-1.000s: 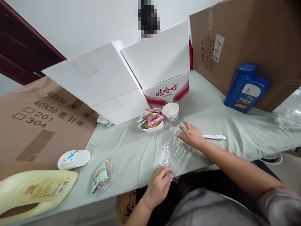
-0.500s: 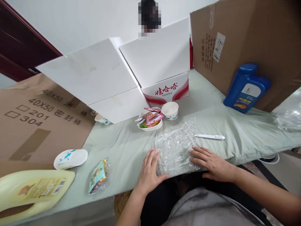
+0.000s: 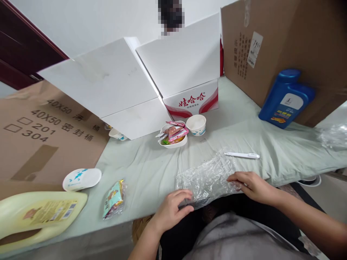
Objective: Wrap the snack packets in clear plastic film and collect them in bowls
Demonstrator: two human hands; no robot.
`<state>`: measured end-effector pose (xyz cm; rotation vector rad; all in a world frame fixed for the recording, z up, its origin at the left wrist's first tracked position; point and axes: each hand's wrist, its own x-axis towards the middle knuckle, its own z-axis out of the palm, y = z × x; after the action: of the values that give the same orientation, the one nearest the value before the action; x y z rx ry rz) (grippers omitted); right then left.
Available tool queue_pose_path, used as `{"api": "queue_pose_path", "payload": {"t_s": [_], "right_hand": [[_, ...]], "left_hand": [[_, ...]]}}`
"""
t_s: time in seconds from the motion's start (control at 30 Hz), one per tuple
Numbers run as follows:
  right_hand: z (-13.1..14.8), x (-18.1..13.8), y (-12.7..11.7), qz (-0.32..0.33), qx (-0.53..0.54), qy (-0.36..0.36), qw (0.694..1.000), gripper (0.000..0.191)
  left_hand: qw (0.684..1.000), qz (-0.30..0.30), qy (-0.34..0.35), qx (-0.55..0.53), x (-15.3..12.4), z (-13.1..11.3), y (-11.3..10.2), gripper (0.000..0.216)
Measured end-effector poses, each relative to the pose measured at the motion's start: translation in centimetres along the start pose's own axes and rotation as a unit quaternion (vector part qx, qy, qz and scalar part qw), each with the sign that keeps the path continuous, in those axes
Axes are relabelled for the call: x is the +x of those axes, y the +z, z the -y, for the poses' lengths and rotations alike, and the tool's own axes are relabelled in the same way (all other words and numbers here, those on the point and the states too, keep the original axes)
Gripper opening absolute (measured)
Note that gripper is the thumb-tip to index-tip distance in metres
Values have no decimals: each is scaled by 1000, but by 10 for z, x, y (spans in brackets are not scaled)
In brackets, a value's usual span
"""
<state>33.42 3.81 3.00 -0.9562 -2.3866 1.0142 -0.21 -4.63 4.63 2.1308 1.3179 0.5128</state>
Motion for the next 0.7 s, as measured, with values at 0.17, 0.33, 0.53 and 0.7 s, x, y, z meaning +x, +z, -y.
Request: {"api": "queue_pose_path", "payload": {"t_s": [0.17,0.33,0.53,0.7], "right_hand": [[-4,34,1,-49,-9,32,998,33],[-14,55,16,-10,-58,55,997,29],[-15,58,19,22,-88,78,993,29],[-9,65,16,33,-115,116,986,28]], "left_hand": [[998,-65,9,-15,24,8,1,34],[989,-117,-53,75,48,24,15,13],[953,-159,-246,-80,68,59,-10,9],[895,-365,-254,44,75,60,-32,15]]}}
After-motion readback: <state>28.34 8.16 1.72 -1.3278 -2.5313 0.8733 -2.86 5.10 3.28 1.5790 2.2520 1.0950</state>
